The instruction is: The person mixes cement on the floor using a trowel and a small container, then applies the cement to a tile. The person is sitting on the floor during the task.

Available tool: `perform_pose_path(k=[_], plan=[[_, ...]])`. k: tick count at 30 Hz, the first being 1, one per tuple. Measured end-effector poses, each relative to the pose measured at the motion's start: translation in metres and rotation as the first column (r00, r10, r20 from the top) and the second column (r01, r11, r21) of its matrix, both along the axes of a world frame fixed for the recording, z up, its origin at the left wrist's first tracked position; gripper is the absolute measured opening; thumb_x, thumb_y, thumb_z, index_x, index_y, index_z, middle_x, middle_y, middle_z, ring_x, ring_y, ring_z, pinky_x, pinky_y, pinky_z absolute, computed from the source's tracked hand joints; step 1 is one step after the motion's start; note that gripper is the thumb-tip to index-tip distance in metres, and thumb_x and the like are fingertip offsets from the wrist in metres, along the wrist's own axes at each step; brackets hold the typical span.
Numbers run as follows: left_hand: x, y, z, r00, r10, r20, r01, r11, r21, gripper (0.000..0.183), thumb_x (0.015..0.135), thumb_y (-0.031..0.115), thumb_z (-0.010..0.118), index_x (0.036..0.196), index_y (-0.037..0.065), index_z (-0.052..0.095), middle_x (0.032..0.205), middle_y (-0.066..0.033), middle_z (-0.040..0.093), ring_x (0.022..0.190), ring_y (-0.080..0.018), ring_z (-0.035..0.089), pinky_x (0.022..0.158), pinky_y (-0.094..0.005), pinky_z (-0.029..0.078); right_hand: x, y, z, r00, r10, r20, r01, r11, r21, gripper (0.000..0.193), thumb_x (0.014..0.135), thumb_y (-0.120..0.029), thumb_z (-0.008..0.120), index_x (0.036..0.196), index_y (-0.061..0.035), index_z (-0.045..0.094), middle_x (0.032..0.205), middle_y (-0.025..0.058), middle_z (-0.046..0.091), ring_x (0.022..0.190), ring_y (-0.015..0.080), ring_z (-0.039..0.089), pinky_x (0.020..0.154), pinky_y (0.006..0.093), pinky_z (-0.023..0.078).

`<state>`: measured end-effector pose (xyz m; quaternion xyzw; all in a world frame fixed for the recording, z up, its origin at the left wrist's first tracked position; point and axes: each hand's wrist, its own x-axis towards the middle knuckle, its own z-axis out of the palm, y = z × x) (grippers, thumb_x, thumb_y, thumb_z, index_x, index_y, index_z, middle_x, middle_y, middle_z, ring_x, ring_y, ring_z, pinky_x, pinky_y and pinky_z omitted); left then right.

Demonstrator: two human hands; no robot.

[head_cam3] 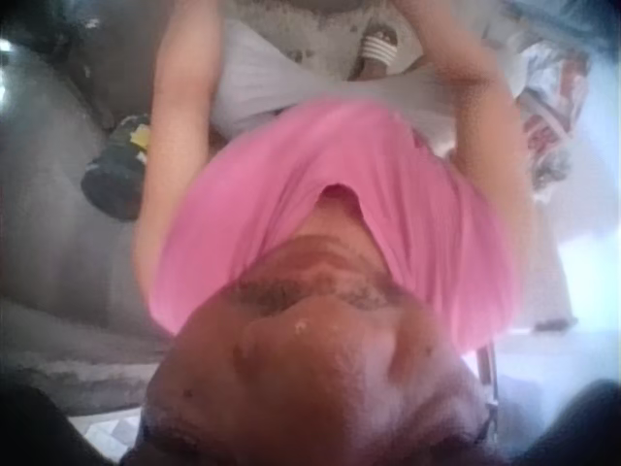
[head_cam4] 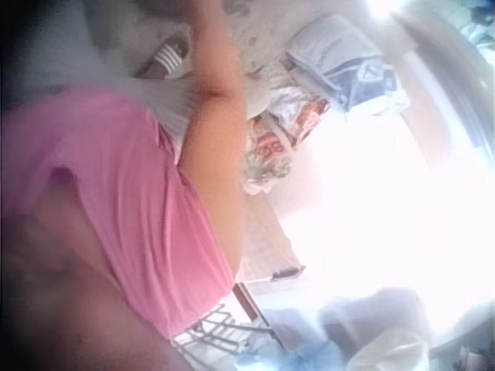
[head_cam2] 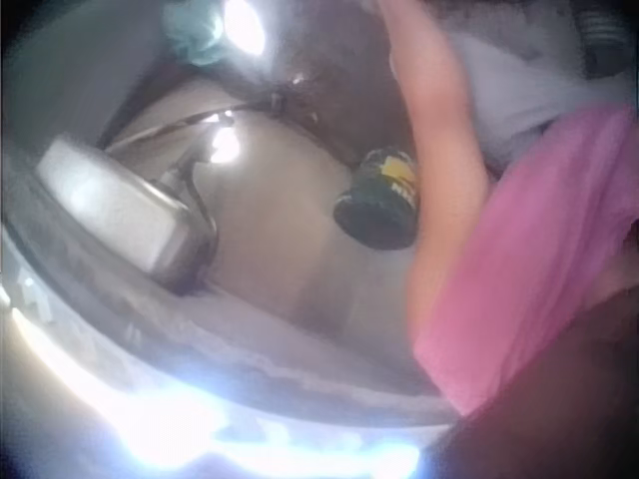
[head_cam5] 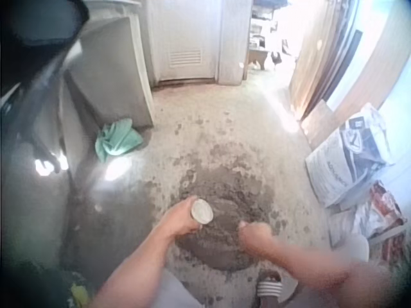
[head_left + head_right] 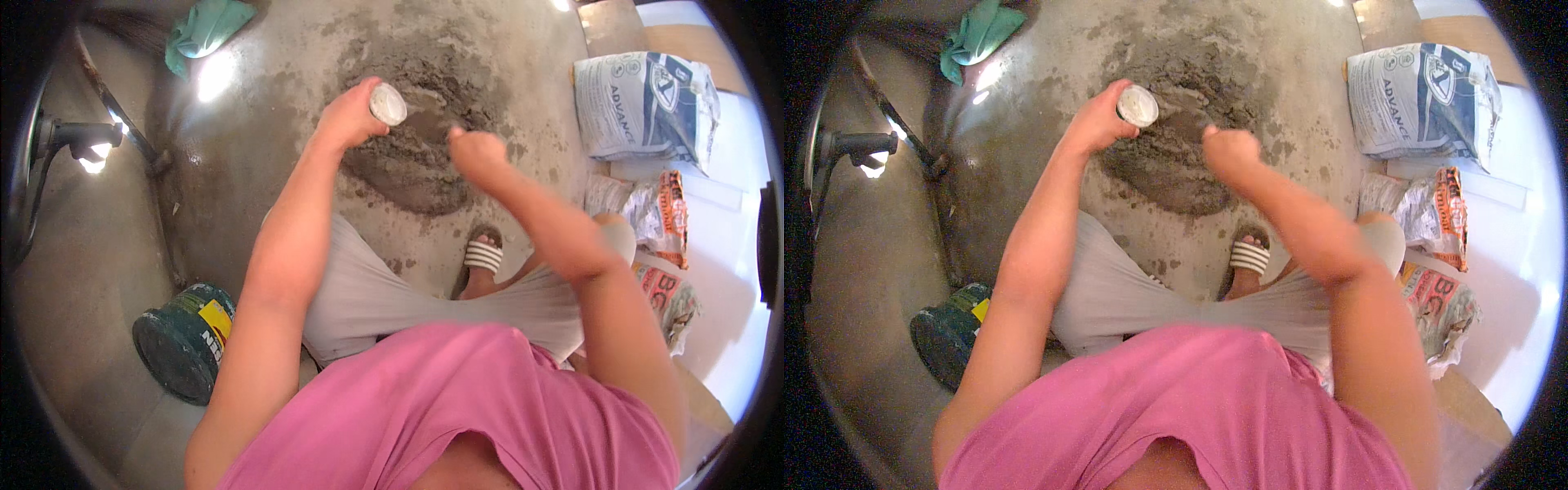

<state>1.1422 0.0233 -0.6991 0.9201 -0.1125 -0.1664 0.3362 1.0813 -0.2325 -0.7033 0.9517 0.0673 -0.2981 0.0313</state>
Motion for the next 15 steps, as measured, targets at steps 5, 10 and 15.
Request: perform_pose_path(k=[5,10,15], plan=[[-0.002,0.008,0.004,0.997,0.064,-0.050,-0.069,0.992,-0.108,0.095,0.065,0.017,0.090,0.149,0.012,0.046,0.135,-0.0157,0.065,0.125,-0.0352,0.061,0.104,-0.0422,0.050,0.024,-0.056,0.040,0.992,-0.090,0.083,0.095,0.994,-0.060,0.030,0.101,-0.013,0.043,0.118,0.0033,0.061,0.111,0.0252,0.073,0.102,0.0416,0.072,0.084,0.0531,0.058],[0.007,0.004,0.004,0.995,0.095,-0.019,-0.096,0.961,-0.260,0.093,0.066,0.015,0.090,0.148,0.011,0.046,0.134,-0.0174,0.065,0.125,-0.0353,0.061,0.105,-0.0425,0.049,0.054,-0.050,-0.081,0.990,-0.126,-0.063,0.126,0.992,-0.009,0.034,0.100,-0.014,0.045,0.126,0.0028,0.058,0.118,0.0277,0.070,0.112,0.0418,0.069,0.091,0.0525,0.056],[-0.002,0.009,0.010,0.991,0.134,0.002,-0.129,0.955,-0.267,0.092,0.067,0.012,0.090,0.147,0.011,0.046,0.133,-0.0178,0.066,0.126,-0.0347,0.061,0.106,-0.0437,0.048,0.026,-0.029,-0.040,0.993,-0.118,-0.001,0.118,0.992,0.051,0.040,0.103,-0.029,0.051,0.127,0.0023,0.055,0.110,0.0249,0.073,0.105,0.0413,0.071,0.086,0.0525,0.057]])
